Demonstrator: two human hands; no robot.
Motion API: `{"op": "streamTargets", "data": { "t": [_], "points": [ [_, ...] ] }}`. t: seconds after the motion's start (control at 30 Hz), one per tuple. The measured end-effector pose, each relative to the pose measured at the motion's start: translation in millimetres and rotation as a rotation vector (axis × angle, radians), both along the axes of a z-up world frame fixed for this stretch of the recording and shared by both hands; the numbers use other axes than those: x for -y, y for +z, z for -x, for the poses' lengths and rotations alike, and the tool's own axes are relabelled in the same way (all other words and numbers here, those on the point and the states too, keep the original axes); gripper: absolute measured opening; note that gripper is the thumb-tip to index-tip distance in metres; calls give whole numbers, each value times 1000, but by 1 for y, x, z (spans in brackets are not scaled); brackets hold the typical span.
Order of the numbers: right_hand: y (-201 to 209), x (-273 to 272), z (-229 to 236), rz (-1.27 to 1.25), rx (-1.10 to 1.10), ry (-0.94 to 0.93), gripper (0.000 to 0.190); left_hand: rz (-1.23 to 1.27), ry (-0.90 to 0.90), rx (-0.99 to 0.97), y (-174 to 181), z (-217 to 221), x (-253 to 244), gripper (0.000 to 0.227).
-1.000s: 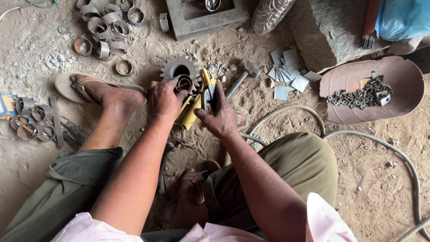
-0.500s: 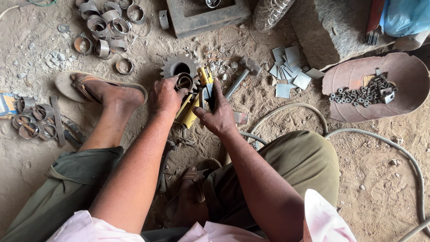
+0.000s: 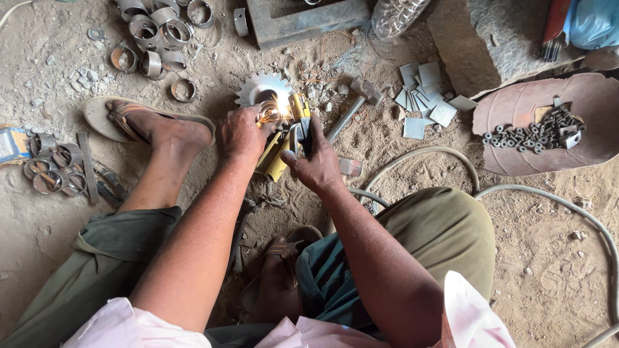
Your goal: The person sits on the ground and uses a welding torch to attach metal rings and a square metal plate to a gear-like component. They repeatedly position the parts, weld them, and adjust the assembly using a hammer and the torch.
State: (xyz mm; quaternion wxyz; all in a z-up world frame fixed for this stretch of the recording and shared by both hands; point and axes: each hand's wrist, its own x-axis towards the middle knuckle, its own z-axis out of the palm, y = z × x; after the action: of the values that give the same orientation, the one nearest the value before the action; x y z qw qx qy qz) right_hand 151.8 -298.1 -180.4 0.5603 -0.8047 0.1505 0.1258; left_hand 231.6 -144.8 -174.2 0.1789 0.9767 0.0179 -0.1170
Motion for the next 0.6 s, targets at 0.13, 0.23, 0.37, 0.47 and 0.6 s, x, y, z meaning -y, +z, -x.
{"op": "streamTargets", "data": {
  "t": [0.13, 0.23, 0.37, 0.47, 0.6],
  "points": [
    [-6, 0, -1, -52, 43, -6, 113, 40, 0, 134, -11, 2, -6, 53],
    [-18, 1, 0, -192, -3, -59, 115, 84, 69, 24, -11, 2, -4, 48],
    [-35, 4, 0, -290, 332, 17, 116, 51, -6, 13, -3, 3, -5, 36],
    [-19, 3, 0, -106, 113, 13, 116, 101, 40, 49, -4, 3, -2, 45],
    [8, 2, 0, -276, -166, -97, 108, 74, 29, 63, -3, 4, -3, 52]
  ]
}}
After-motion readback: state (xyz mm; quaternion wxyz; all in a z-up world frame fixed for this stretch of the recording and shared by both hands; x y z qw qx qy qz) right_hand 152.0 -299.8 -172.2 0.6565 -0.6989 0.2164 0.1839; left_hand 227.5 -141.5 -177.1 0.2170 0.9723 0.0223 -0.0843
